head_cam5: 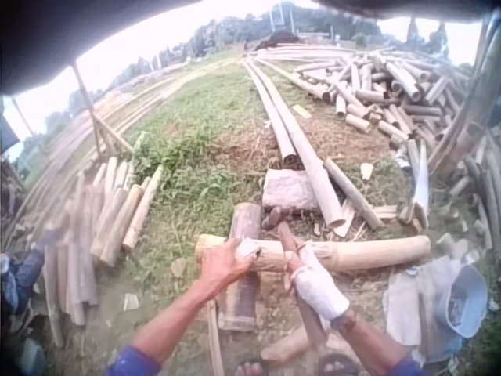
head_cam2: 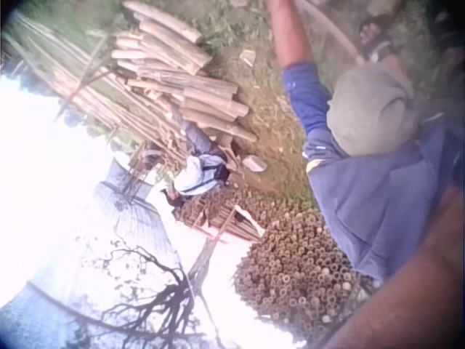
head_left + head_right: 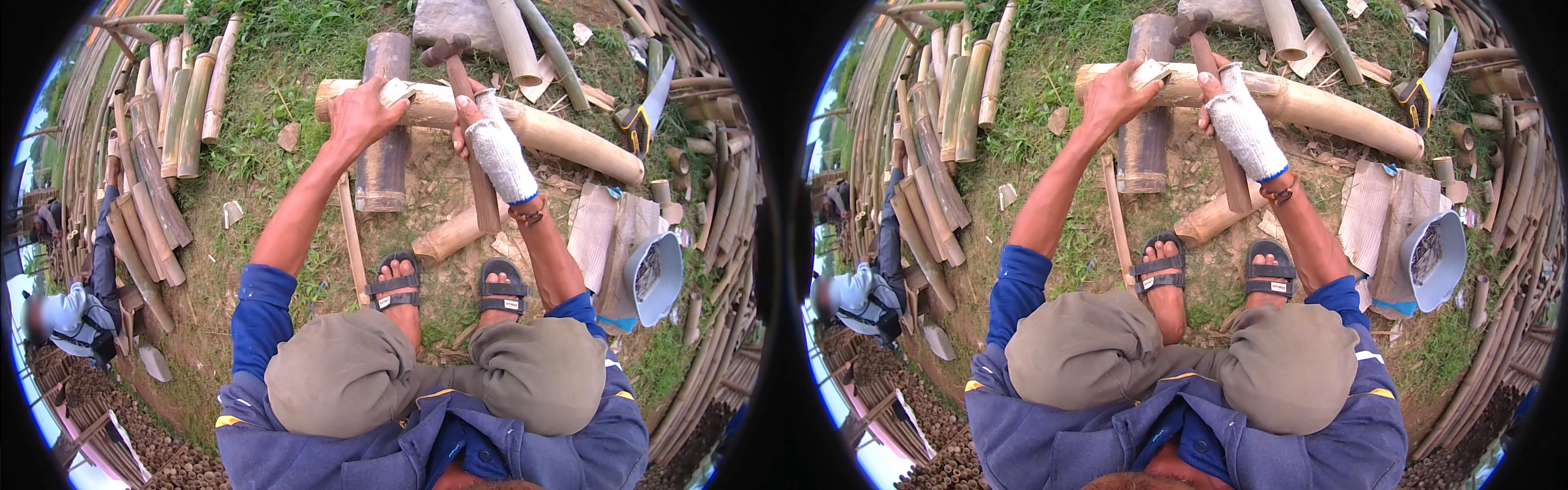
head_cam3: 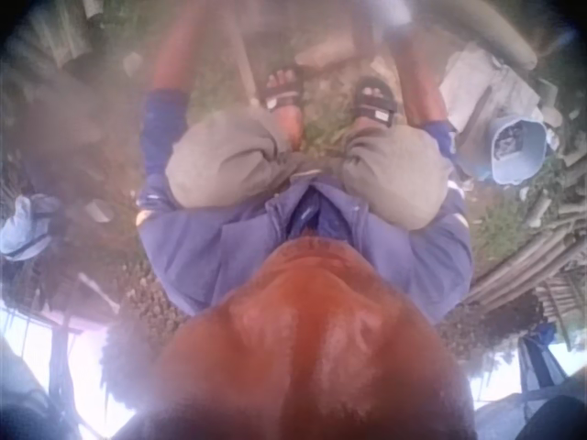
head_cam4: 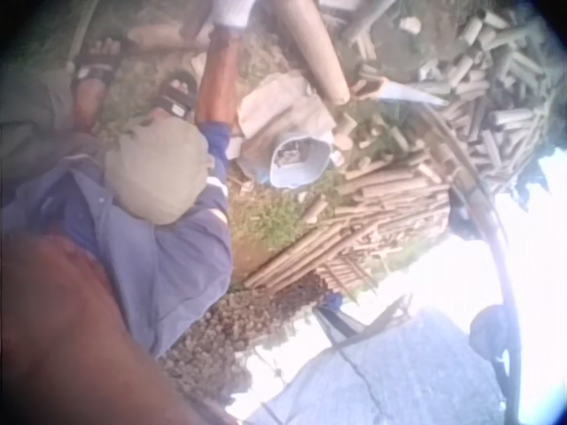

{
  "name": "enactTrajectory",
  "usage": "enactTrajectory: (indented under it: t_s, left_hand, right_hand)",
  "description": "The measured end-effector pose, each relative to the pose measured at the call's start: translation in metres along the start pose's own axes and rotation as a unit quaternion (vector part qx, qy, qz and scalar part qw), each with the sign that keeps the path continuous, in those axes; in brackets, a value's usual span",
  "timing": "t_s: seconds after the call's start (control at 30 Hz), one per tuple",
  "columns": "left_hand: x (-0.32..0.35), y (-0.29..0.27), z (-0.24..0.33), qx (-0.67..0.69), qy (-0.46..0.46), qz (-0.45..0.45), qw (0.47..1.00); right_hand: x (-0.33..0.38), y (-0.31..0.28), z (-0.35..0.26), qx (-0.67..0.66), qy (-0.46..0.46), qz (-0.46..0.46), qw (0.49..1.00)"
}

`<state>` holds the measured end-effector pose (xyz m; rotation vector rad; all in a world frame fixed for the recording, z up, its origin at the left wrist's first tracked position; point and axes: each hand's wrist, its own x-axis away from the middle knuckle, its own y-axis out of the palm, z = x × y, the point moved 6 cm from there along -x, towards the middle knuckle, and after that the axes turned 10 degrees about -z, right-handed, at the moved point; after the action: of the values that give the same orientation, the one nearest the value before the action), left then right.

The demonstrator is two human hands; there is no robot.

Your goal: The person selects a bamboo pole from a pile, splits it lengthwise using a knife, and then uses a hammer and chisel to hollow out the interior. The person then uses a hand saw to cut the bamboo into smaller sections.

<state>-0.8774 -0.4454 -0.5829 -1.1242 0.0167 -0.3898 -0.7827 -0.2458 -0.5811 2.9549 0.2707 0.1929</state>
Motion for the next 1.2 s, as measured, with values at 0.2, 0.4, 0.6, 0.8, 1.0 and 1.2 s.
enactTrajectory:
  t_s: [0.2,0.4,0.6,0.8,1.0,1.2]
  left_hand:
    - [-0.004,0.009,-0.001,0.024,-0.043,-0.014,0.999]
    - [-0.001,0.006,-0.007,0.036,-0.041,-0.013,0.998]
    - [0.002,0.012,-0.009,0.0,-0.071,-0.026,0.997]
    - [0.001,0.013,-0.018,0.03,-0.053,0.004,0.998]
    - [0.014,0.013,-0.008,0.016,-0.061,-0.009,0.998]
    - [0.034,0.012,-0.015,0.056,-0.057,0.031,0.996]
  right_hand:
    - [-0.003,0.01,0.029,-0.06,0.005,0.06,0.996]
    - [-0.013,-0.003,0.023,-0.094,0.029,0.004,0.995]
    - [-0.024,-0.002,0.044,-0.083,0.138,-0.03,0.987]
    - [-0.016,-0.001,0.024,-0.081,-0.006,0.038,0.996]
    - [-0.023,0.016,0.052,0.027,0.121,-0.075,0.989]
    - [0.02,0.019,0.024,-0.042,0.059,-0.002,0.997]
